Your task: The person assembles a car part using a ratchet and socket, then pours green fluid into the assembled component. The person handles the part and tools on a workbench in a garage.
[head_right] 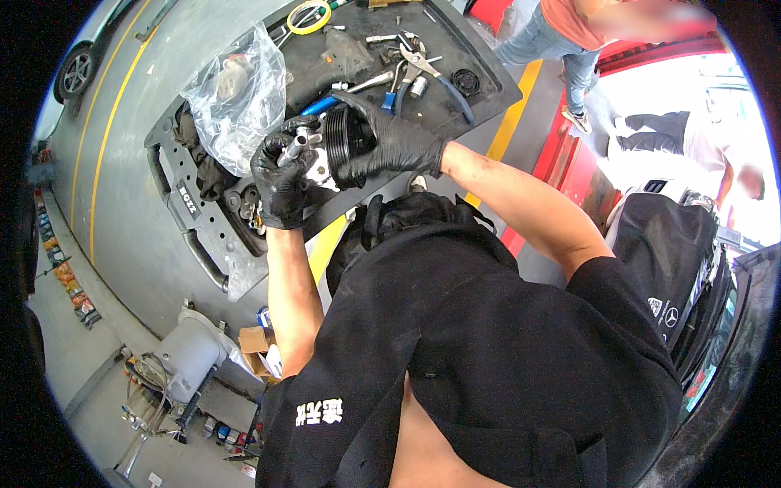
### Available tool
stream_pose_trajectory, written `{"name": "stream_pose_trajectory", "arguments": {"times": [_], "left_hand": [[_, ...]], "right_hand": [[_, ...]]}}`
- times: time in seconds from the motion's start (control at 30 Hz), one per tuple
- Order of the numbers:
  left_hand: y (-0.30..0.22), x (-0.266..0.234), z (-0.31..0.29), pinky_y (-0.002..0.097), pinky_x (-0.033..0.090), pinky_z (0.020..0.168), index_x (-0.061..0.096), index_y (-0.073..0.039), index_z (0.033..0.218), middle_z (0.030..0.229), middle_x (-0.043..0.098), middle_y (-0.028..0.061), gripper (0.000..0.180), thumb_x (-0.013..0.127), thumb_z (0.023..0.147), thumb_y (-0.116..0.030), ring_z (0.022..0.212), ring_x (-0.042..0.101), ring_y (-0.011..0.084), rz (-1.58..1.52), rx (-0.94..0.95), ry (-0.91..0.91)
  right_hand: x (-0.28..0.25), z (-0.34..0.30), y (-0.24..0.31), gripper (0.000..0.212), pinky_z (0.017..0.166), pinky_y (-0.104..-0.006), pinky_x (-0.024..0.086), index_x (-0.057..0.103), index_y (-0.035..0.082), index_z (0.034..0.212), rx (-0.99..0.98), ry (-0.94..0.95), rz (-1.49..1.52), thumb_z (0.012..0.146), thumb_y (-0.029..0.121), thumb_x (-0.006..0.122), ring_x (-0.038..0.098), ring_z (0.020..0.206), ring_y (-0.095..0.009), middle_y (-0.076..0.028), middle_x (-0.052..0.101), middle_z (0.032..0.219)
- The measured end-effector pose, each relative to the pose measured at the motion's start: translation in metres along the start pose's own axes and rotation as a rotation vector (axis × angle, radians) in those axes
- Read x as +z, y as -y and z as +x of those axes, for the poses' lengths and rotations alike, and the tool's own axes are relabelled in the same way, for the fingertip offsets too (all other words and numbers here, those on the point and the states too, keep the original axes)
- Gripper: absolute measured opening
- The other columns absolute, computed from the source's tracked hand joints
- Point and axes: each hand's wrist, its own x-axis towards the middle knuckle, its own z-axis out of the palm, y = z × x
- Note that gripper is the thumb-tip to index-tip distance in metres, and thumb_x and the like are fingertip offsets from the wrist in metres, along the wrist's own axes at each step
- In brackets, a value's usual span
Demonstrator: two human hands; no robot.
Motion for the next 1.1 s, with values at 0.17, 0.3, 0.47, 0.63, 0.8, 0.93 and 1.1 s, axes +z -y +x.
{"name": "stream_pose_trajectory", "arguments": {"times": [0.17, 0.3, 0.47, 0.63, 0.8, 0.93, 1.1], "left_hand": [[-0.002, 0.001, -0.004, 0.0367, 0.051, 0.094, 0.06, -0.002, 0.084, 0.118, 0.07, 0.0182, 0.02, 0.073, 0.073, 0.007, 0.106, 0.065, 0.024, -0.002, -0.023, -0.019], [0.008, -0.006, -0.004, 0.0382, 0.052, 0.094, 0.06, -0.001, 0.085, 0.119, 0.07, 0.0192, 0.019, 0.073, 0.073, 0.008, 0.107, 0.066, 0.0253, -0.033, -0.006, -0.003], [0.014, -0.013, -0.005, 0.0405, 0.052, 0.094, 0.061, -0.001, 0.085, 0.118, 0.07, 0.0197, 0.019, 0.073, 0.073, 0.008, 0.106, 0.066, 0.0267, 0.004, 0.076, 0.011], [0.005, -0.007, -0.004, 0.0368, 0.051, 0.092, 0.063, -0.003, 0.085, 0.118, 0.07, 0.0156, 0.022, 0.077, 0.069, 0.005, 0.104, 0.066, 0.0232, 0.003, -0.045, -0.031], [0.002, 0.0, 0.0, 0.0357, 0.052, 0.091, 0.061, -0.002, 0.087, 0.12, 0.069, 0.0165, 0.022, 0.073, 0.072, 0.008, 0.105, 0.066, 0.0227, 0.006, -0.057, -0.006], [-0.005, 0.003, 0.001, 0.0343, 0.054, 0.092, 0.063, -0.001, 0.093, 0.123, 0.067, 0.0161, 0.02, 0.075, 0.077, 0.005, 0.106, 0.065, 0.0214, 0.081, -0.107, -0.022], [-0.015, 0.006, 0.005, 0.0313, 0.054, 0.091, 0.066, 0.0, 0.102, 0.125, 0.066, 0.0111, 0.027, 0.082, 0.08, -0.002, 0.107, 0.063, 0.0171, 0.22, -0.088, 0.014]], "right_hand": [[0.005, -0.003, -0.003, 0.125, 0.119, -0.0444, 0.034, 0.024, 0.005, 0.156, -0.366, -0.091, -0.459, 0.061, 0.038, 0.097, 0.039, 0.143, -0.034, -0.02, 0.037, 0.155], [0.007, 0.003, -0.006, 0.115, 0.118, -0.0433, 0.036, 0.029, 0.006, 0.155, 0.008, -0.08, 0.006, 0.066, 0.038, 0.094, 0.041, 0.142, -0.032, -0.02, 0.04, 0.153], [0.011, -0.005, -0.006, 0.116, 0.119, -0.044, 0.033, 0.025, 0.008, 0.157, -0.348, -0.138, -0.291, 0.069, 0.042, 0.092, 0.037, 0.145, -0.034, -0.021, 0.034, 0.157], [0.009, -0.004, -0.014, 0.12, 0.117, -0.0429, 0.036, 0.024, 0.007, 0.157, -0.381, -0.15, -0.402, 0.065, 0.037, 0.094, 0.041, 0.142, -0.034, -0.02, 0.038, 0.154], [0.004, -0.001, -0.011, 0.111, 0.114, -0.0387, 0.04, 0.027, 0.005, 0.156, -0.12, -0.091, -0.146, 0.07, 0.032, 0.092, 0.048, 0.136, -0.027, -0.018, 0.048, 0.147], [0.004, -0.001, -0.015, 0.11, 0.117, -0.04, 0.037, 0.028, 0.005, 0.156, -0.134, -0.127, -0.175, 0.071, 0.034, 0.092, 0.046, 0.138, -0.027, -0.017, 0.048, 0.148], [0.008, 0.0, -0.026, 0.11, 0.114, -0.0404, 0.04, 0.032, 0.004, 0.152, -0.188, -0.151, -0.054, 0.066, 0.035, 0.093, 0.048, 0.135, -0.032, -0.021, 0.046, 0.146]]}}
